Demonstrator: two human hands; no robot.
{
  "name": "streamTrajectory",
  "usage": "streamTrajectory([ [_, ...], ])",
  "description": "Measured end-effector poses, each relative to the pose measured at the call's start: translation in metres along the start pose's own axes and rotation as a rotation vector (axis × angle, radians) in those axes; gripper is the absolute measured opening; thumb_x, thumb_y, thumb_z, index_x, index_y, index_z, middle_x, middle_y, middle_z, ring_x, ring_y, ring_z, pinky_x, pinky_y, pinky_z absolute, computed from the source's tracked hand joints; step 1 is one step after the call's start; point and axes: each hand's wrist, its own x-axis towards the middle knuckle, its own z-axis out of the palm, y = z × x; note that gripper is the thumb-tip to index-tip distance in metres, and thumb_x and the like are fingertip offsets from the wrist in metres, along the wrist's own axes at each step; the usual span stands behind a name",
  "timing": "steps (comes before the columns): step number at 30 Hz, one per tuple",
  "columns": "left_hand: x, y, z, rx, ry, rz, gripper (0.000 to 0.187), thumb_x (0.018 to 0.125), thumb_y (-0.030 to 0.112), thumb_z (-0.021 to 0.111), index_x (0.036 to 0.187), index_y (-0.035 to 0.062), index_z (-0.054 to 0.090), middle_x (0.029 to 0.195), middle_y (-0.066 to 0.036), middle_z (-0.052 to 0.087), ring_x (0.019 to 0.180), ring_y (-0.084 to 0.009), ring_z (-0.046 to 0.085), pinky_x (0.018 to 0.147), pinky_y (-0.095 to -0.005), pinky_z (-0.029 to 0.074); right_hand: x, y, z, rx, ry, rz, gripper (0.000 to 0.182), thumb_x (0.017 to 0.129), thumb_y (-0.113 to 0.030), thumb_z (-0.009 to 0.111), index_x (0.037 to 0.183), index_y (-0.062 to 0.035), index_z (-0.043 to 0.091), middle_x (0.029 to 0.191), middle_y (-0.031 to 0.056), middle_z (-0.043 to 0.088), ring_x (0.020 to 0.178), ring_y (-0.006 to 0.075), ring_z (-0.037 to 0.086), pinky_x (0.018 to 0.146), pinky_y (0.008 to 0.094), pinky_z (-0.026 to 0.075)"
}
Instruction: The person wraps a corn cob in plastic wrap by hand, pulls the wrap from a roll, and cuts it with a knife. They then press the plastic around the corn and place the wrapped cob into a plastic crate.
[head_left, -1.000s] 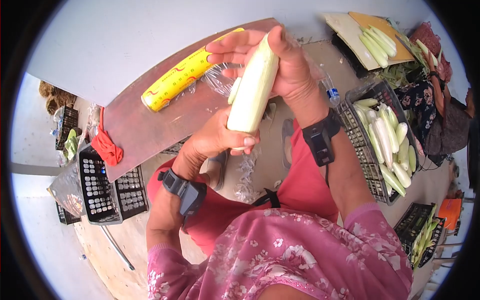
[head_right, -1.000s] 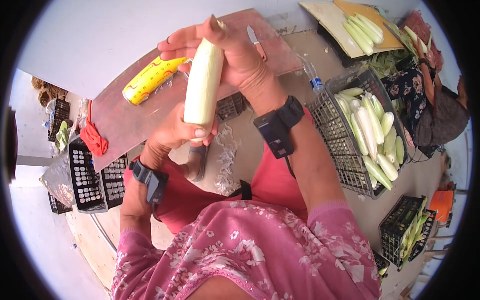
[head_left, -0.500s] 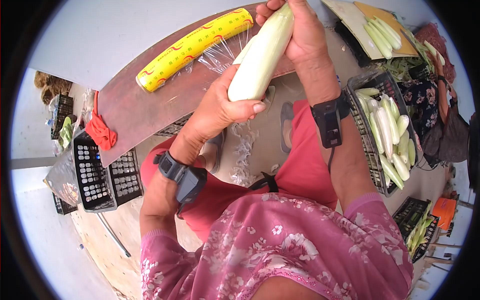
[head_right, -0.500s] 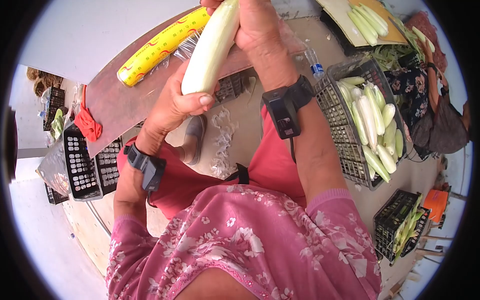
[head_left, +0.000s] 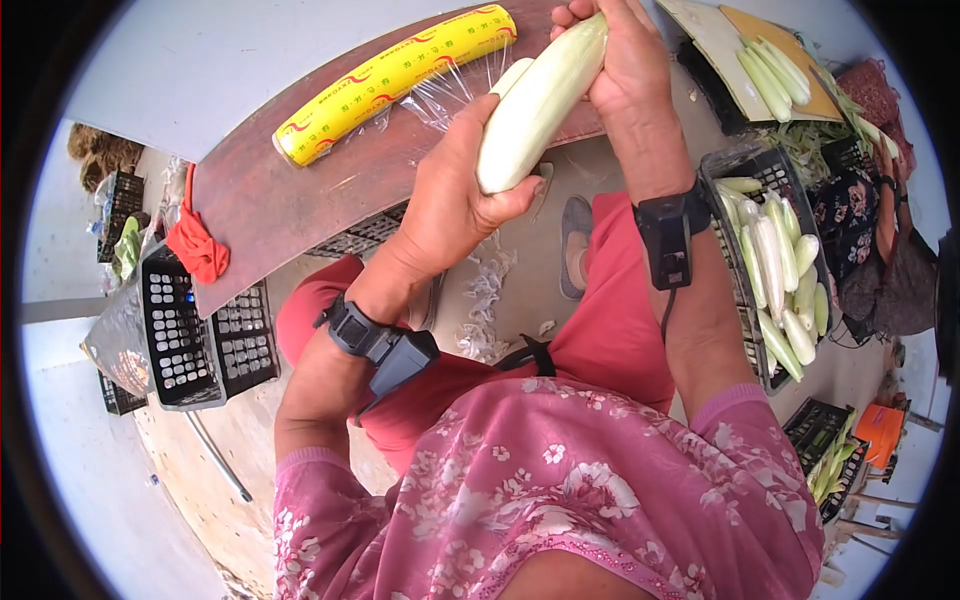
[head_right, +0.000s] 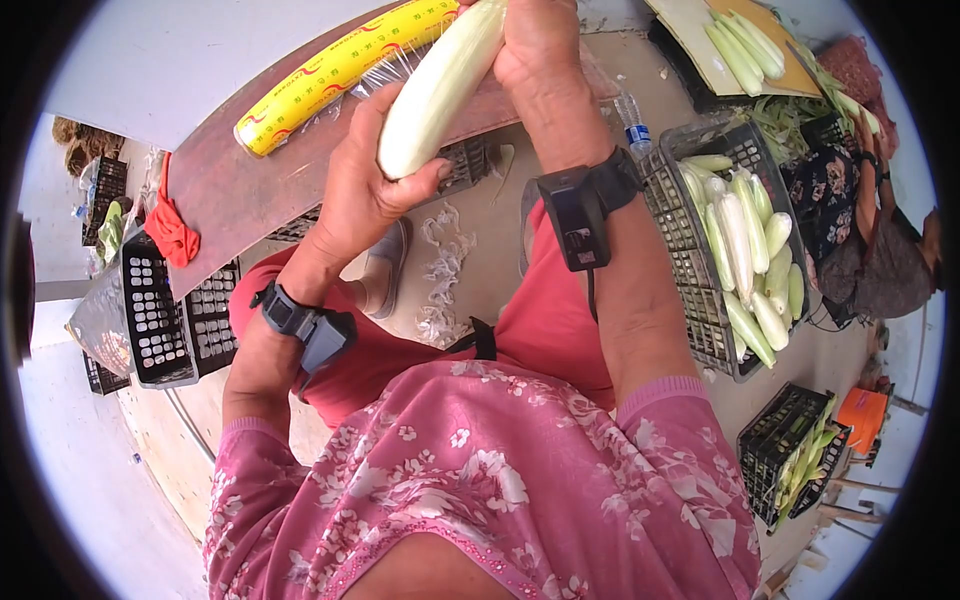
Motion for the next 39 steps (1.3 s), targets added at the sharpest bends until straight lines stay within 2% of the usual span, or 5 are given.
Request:
streamTrajectory([
  [8,-0.006,-0.003,0.007,0.487,0.015,0.007,0.072,0.078,0.015,0.076,0.139,0.0041,0.038,0.111,-0.020,0.058,0.097,-0.0359,0.062,0.082,-0.0398,0.052,0.011,0.013,-0.014,0.026,0.068,-0.012,0.026,0.099,-0.024,0.052,0.117,-0.0051,0.055,0.080,0.0045,0.057,0.073,0.0188,0.060,0.063,0.0322,0.052],
  [17,-0.002,-0.017,0.006,-0.088,0.000,0.003,0.077,0.080,0.015,0.077,0.142,0.0023,0.033,0.122,-0.018,0.058,0.110,-0.0229,0.060,0.091,-0.0339,0.048,0.012,-0.001,-0.015,0.112,0.129,0.111,0.027,0.099,-0.025,0.051,0.116,-0.0044,0.056,0.085,0.0072,0.061,0.078,0.0216,0.062,0.069,0.0360,0.053],
  [26,-0.003,0.001,-0.004,-0.689,-0.085,-0.426,0.066,0.083,0.012,0.071,0.138,0.0015,0.035,0.105,-0.005,0.057,0.082,-0.0082,0.055,0.069,-0.0220,0.047,0.032,-0.026,-0.049,0.164,0.201,-0.001,0.046,0.097,-0.046,0.049,0.109,-0.0015,0.052,0.124,0.0160,0.055,0.110,0.0295,0.055,0.096,0.0454,0.042],
  [32,0.003,0.003,-0.003,-0.625,0.021,-0.358,0.066,0.084,0.015,0.067,0.139,0.0042,0.033,0.089,-0.002,0.057,0.064,-0.0068,0.051,0.056,-0.0205,0.043,-0.003,-0.019,-0.020,0.068,0.188,0.253,0.075,0.089,-0.060,0.055,0.128,0.0013,0.036,0.118,0.0142,0.051,0.108,0.0292,0.054,0.094,0.0487,0.041],
  [39,0.000,-0.008,0.005,-0.287,0.072,-0.120,0.068,0.080,0.011,0.072,0.137,0.0000,0.036,0.120,-0.009,0.053,0.111,-0.0167,0.049,0.096,-0.0307,0.041,-0.013,0.006,-0.007,0.022,-0.074,0.135,0.064,0.089,-0.056,0.057,0.116,0.0018,0.046,0.107,0.0160,0.056,0.102,0.0312,0.058,0.094,0.0474,0.049],
])
